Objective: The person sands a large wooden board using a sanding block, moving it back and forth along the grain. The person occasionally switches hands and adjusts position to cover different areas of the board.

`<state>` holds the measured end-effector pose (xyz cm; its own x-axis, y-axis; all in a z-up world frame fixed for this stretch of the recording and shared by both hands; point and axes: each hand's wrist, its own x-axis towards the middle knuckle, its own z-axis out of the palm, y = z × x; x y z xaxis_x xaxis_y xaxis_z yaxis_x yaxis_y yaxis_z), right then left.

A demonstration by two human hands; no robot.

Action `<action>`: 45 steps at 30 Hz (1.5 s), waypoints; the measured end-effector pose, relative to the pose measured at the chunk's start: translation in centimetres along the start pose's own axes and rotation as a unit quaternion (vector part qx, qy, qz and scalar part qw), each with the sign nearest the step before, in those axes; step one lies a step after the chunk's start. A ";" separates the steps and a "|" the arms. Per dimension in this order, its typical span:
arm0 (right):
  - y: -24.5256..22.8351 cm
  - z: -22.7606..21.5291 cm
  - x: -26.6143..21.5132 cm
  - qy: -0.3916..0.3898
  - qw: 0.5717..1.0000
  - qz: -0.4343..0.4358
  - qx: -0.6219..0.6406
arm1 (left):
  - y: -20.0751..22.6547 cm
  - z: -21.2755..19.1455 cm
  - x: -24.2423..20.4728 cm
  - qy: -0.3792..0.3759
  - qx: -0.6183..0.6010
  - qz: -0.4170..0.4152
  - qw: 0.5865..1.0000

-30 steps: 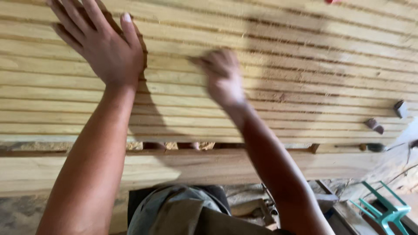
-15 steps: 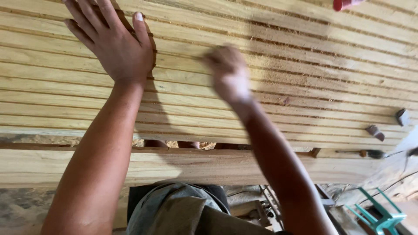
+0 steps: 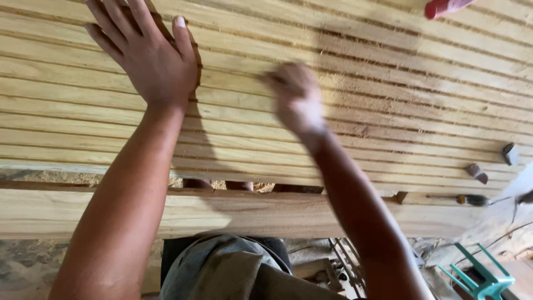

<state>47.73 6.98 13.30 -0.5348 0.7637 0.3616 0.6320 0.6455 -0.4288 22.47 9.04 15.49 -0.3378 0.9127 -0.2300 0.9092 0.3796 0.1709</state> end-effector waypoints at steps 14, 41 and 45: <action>0.8 -0.1 -1.4 -0.036 0.998 0.042 -0.018 | -0.2 0.4 -0.2 -0.014 0.028 -0.005 0.999; -2.8 3.8 1.7 0.006 0.999 0.037 0.002 | -1.0 3.1 0.6 0.039 -0.029 0.013 0.999; -3.6 5.4 2.7 0.009 0.998 -0.057 0.004 | -2.9 3.1 0.8 0.060 -0.046 0.024 0.997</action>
<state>40.94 6.71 11.34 -0.5929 0.6850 0.4234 0.5629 0.7285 -0.3905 20.27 8.22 11.83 -0.3270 0.9393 -0.1040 0.9005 0.3431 0.2671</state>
